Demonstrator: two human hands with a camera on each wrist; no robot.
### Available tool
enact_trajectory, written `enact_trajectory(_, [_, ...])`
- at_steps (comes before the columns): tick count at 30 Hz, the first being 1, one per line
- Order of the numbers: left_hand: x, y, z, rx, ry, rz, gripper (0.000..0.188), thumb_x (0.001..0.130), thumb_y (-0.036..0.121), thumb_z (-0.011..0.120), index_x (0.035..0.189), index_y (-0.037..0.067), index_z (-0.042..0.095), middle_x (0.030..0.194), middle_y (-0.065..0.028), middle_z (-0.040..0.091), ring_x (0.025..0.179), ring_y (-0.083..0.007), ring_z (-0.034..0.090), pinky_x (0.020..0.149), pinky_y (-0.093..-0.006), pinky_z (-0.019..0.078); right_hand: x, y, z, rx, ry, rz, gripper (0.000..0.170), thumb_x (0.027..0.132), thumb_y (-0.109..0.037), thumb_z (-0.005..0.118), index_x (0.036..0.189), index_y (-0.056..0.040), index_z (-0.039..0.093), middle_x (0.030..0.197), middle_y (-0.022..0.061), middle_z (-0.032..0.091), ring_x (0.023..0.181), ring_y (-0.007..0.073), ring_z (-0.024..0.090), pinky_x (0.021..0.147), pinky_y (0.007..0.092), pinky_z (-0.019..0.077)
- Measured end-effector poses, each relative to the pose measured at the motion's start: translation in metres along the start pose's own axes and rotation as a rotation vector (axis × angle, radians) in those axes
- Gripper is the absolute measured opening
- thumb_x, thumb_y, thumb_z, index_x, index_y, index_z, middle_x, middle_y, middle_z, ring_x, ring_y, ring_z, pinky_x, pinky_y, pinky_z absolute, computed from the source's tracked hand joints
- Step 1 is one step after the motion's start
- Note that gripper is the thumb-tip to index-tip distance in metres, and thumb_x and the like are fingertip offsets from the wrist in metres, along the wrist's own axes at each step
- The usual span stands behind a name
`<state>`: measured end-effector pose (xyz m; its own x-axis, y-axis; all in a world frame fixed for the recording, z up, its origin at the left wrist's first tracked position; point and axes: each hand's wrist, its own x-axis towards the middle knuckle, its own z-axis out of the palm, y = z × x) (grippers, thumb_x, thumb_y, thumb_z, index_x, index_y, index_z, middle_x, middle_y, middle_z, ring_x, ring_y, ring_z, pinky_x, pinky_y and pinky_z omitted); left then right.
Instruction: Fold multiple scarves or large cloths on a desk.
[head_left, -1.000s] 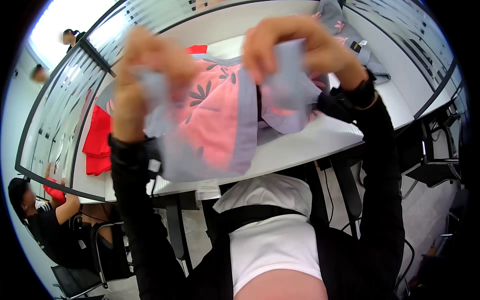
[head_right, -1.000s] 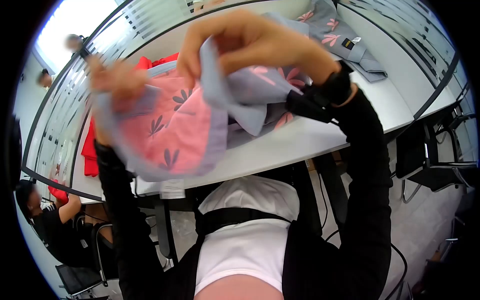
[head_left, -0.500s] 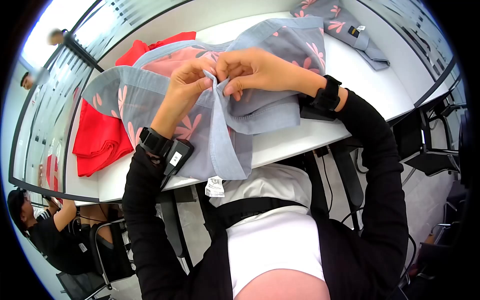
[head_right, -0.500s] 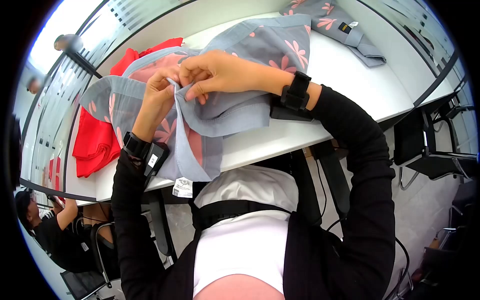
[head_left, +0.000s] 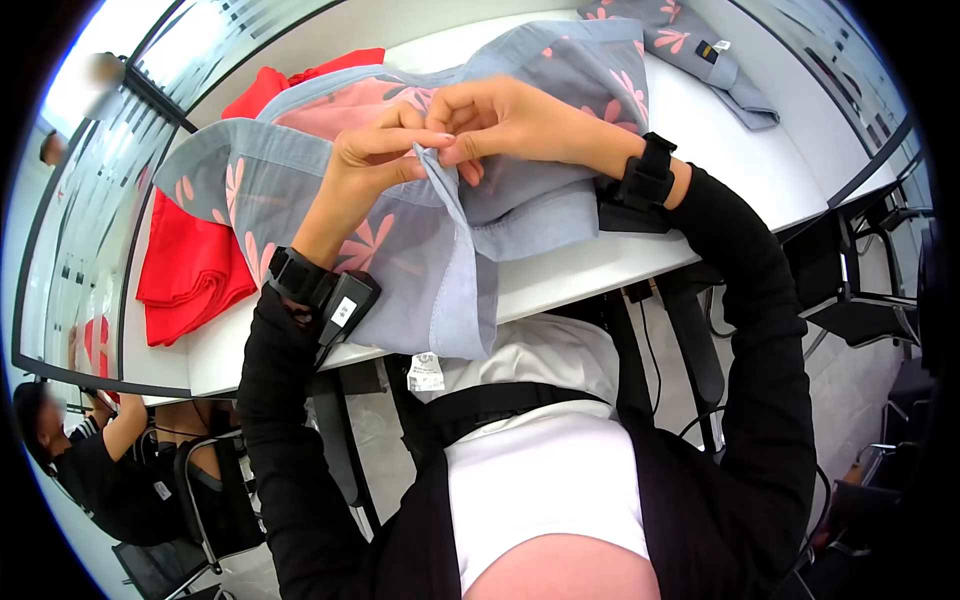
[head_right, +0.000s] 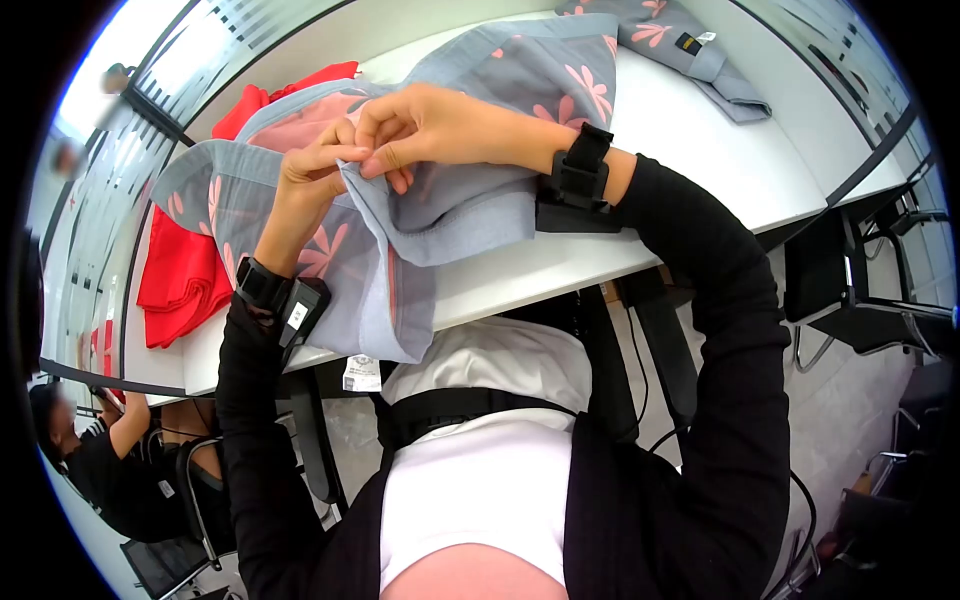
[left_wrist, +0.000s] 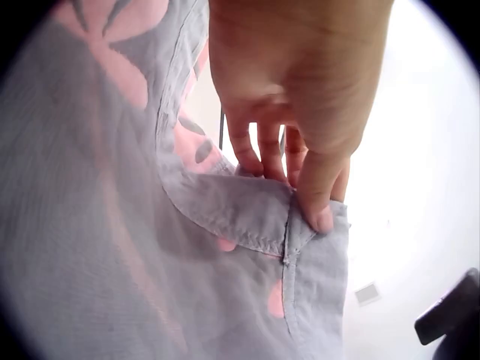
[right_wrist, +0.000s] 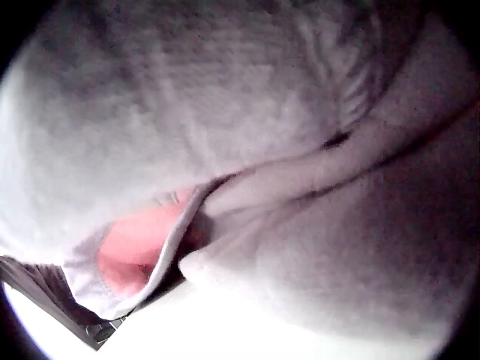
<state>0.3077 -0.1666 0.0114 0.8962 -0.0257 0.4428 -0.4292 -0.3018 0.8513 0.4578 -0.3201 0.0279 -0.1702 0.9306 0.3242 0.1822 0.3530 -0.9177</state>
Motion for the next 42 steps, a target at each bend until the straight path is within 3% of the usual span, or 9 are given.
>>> enact_trajectory(9, [0.008, 0.005, -0.008, 0.067, 0.305, 0.174, 0.015, 0.084, 0.001, 0.053, 0.099, 0.003, 0.055, 0.097, -0.0018, 0.051, 0.091, -0.0101, 0.050, 0.081, -0.0243, 0.0406, -0.014, -0.033, 0.001, -0.539, 0.308, -0.339, 0.012, 0.077, -0.004, 0.063, 0.085, -0.0039, 0.055, 0.083, 0.0050, 0.062, 0.066, 0.0123, 0.062, 0.060, 0.0217, 0.0470])
enact_trajectory(14, [0.009, 0.014, -0.037, 0.223, 0.524, 0.339, 0.011, 0.089, 0.006, 0.048, 0.100, 0.004, 0.051, 0.110, -0.0058, 0.053, 0.096, -0.0111, 0.051, 0.082, -0.0219, 0.0406, -0.033, -0.044, 0.025, -1.245, -0.168, -0.557, 0.011, 0.070, -0.005, 0.059, 0.080, -0.0035, 0.054, 0.080, 0.0049, 0.057, 0.063, 0.0174, 0.058, 0.055, 0.0242, 0.0466])
enact_trajectory(22, [-0.003, 0.041, -0.052, 0.323, 0.732, 0.343, 0.016, 0.090, 0.008, 0.048, 0.106, 0.003, 0.050, 0.103, -0.0067, 0.056, 0.092, -0.0112, 0.053, 0.082, -0.0220, 0.0413, -0.021, -0.010, -0.010, -1.405, -0.046, -0.197, 0.055, 0.062, -0.019, 0.068, 0.111, -0.0019, 0.051, 0.096, 0.0124, 0.057, 0.103, 0.0275, 0.050, 0.101, 0.0379, 0.0319])
enact_trajectory(30, [-0.016, 0.064, -0.090, 0.351, 0.935, 0.538, 0.015, 0.088, 0.005, 0.052, 0.102, 0.001, 0.050, 0.096, -0.0086, 0.059, 0.091, -0.0130, 0.055, 0.086, -0.0264, 0.0412, -0.016, 0.013, -0.035, -1.700, 0.230, -0.146, 0.052, 0.064, -0.009, 0.064, 0.115, -0.0133, 0.052, 0.092, 0.0047, 0.059, 0.098, 0.0202, 0.054, 0.102, 0.0344, 0.0286])
enact_trajectory(33, [-0.010, 0.067, -0.072, 0.431, 0.853, 0.523, 0.015, 0.086, 0.004, 0.054, 0.100, 0.001, 0.050, 0.096, -0.0101, 0.059, 0.090, -0.0140, 0.055, 0.084, -0.0271, 0.0429, -0.008, 0.030, -0.056, -1.681, 0.348, -0.137, 0.059, 0.068, -0.005, 0.059, 0.124, -0.0200, 0.047, 0.091, 0.0025, 0.060, 0.089, 0.0196, 0.056, 0.090, 0.0310, 0.0369])
enact_trajectory(37, [-0.003, 0.058, -0.030, 0.503, 0.481, 0.462, 0.015, 0.082, -0.002, 0.056, 0.096, 0.001, 0.051, 0.096, -0.0110, 0.057, 0.088, -0.0156, 0.054, 0.080, -0.0256, 0.0425, -0.006, 0.016, -0.085, -1.573, 0.332, 0.381, 0.076, 0.069, 0.001, 0.055, 0.134, -0.0335, 0.034, 0.109, 0.0013, 0.057, 0.100, 0.0173, 0.053, 0.090, 0.0322, 0.0397])
enact_trajectory(40, [0.002, 0.051, -0.005, 0.431, 0.230, 0.348, 0.017, 0.079, -0.005, 0.057, 0.093, 0.002, 0.051, 0.092, -0.0097, 0.057, 0.086, -0.0143, 0.053, 0.076, -0.0228, 0.0405, -0.019, 0.061, -0.099, -1.795, 0.270, 0.094, 0.069, 0.079, -0.010, 0.048, 0.136, -0.0384, 0.024, 0.141, 0.0011, 0.029, 0.130, 0.0212, 0.025, 0.100, 0.0454, 0.0304])
enact_trajectory(41, [0.002, 0.051, 0.004, 0.392, 0.213, 0.305, 0.018, 0.077, -0.005, 0.057, 0.093, 0.002, 0.052, 0.091, -0.0086, 0.056, 0.084, -0.0139, 0.052, 0.072, -0.0223, 0.0396, -0.016, 0.043, -0.092, -1.503, 0.081, 0.261, 0.070, 0.079, -0.012, 0.047, 0.139, -0.0345, 0.019, 0.149, -0.0006, 0.003, 0.136, 0.0208, 0.000, 0.109, 0.0432, 0.0117])
enact_trajectory(42, [0.002, 0.050, 0.008, 0.399, 0.159, 0.313, 0.019, 0.076, -0.005, 0.057, 0.093, 0.002, 0.052, 0.091, -0.0084, 0.056, 0.082, -0.0137, 0.052, 0.071, -0.0223, 0.0393, -0.020, 0.037, -0.088, -1.313, 0.060, 0.149, 0.070, 0.077, -0.013, 0.047, 0.140, -0.0273, 0.020, 0.147, 0.0030, 0.012, 0.136, 0.0210, 0.008, 0.110, 0.0400, 0.0076])
